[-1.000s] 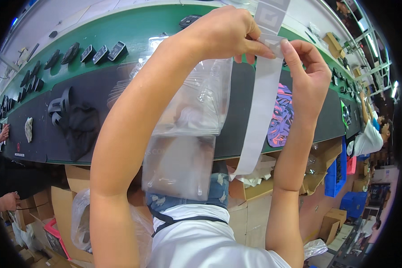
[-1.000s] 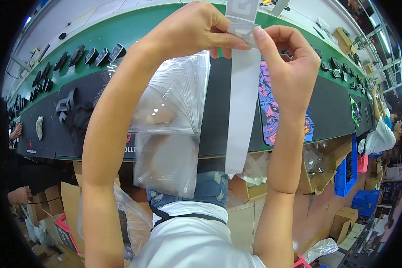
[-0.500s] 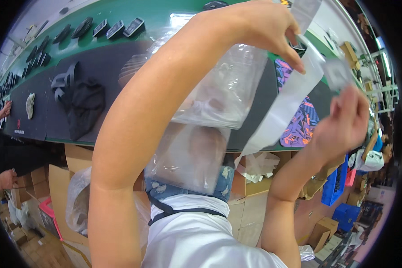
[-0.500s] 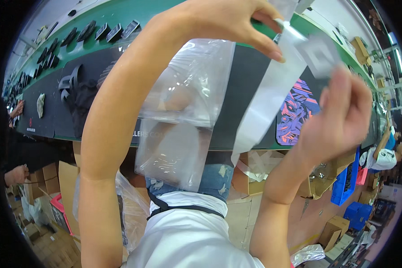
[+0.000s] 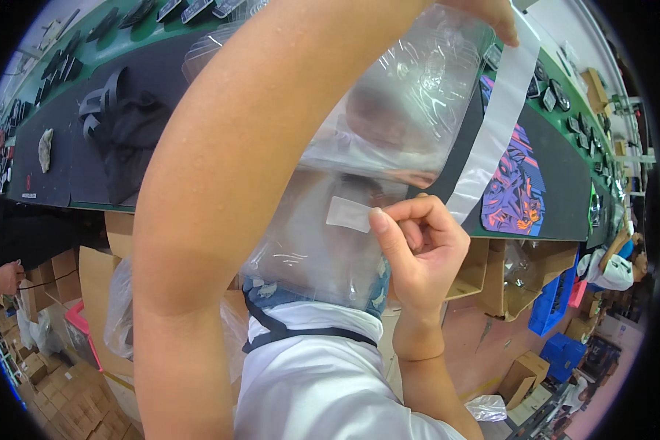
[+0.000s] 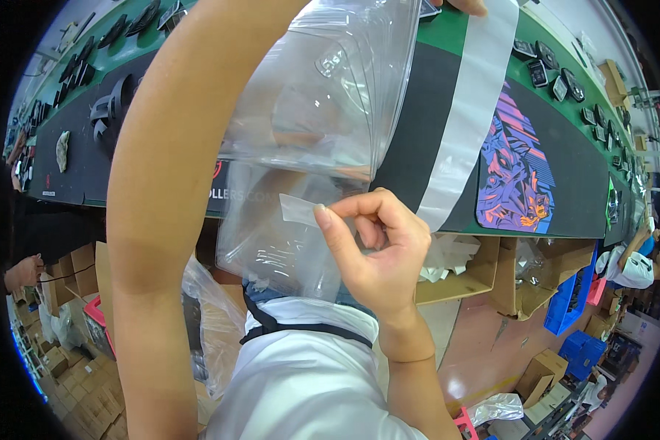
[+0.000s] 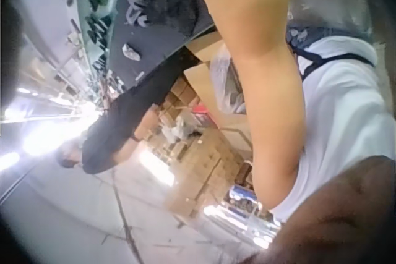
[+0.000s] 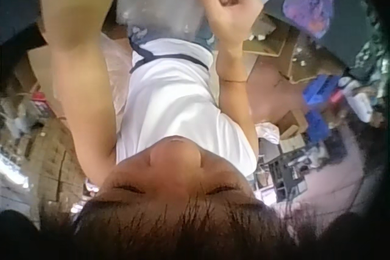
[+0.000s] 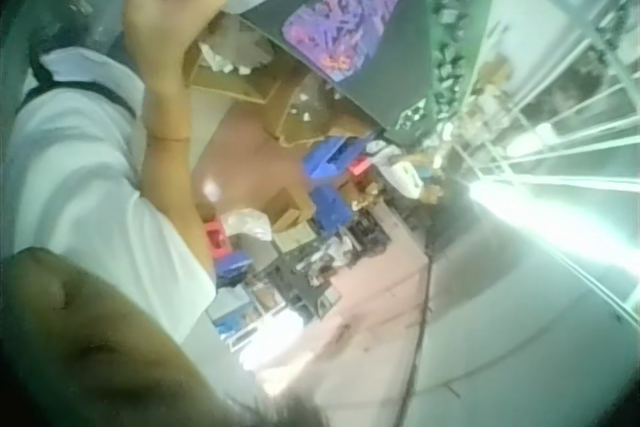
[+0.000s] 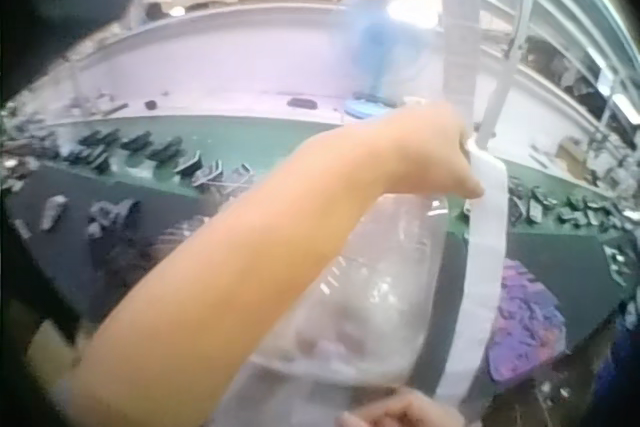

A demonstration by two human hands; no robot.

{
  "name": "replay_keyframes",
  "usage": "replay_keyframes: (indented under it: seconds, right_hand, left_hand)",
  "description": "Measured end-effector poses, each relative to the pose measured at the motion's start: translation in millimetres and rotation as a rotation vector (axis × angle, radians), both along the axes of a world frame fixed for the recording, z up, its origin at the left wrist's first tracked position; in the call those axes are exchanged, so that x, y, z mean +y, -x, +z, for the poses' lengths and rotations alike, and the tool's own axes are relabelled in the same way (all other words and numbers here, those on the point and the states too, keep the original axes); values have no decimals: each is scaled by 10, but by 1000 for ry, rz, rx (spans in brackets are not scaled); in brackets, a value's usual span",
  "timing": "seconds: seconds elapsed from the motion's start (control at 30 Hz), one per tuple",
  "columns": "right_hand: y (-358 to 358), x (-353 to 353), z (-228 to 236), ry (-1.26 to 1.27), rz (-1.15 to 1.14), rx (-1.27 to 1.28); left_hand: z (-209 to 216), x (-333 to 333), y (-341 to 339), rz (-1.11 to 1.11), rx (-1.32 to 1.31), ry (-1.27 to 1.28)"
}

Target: Applying square white labels to clear plastic electronic device housings at a factory workstation.

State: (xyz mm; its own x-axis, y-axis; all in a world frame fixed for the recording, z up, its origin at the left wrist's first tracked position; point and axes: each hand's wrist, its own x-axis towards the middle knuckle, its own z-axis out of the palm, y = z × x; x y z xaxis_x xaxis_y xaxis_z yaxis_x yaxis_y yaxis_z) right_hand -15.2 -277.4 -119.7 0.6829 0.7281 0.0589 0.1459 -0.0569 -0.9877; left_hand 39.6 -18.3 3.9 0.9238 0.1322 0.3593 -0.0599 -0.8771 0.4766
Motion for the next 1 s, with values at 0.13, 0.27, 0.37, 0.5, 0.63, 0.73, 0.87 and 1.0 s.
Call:
replay_keyframes:
  seconds: [0.13,0.27,0.37,0.5,0.63,0.73,0.87,1.0]
  right_hand:
    - [46,103,-41,20,-11,-50]
    - [56,123,-79,9,-34,-54]
    - [53,115,-73,23,-35,-41]
    - [78,137,-105,28,-43,-36]
    - [107,173,-173,46,-76,-151]
    - [127,189,-214,105,-128,-233]
    - [141,206,-262,122,-138,-438]
    - [113,128,-197,97,44,-866]
  left_hand:
    - [17,34,-24,31,51,-53]
    - [61,43,-30,24,129,-72]
    - [51,-28,-44,67,68,-76]
    - [98,-136,-18,163,88,-21]
    - [141,-204,58,200,128,33]
    - [158,-219,97,199,142,56]
    - [159,-205,114,183,147,59]
    - [138,-177,147,103,119,89]
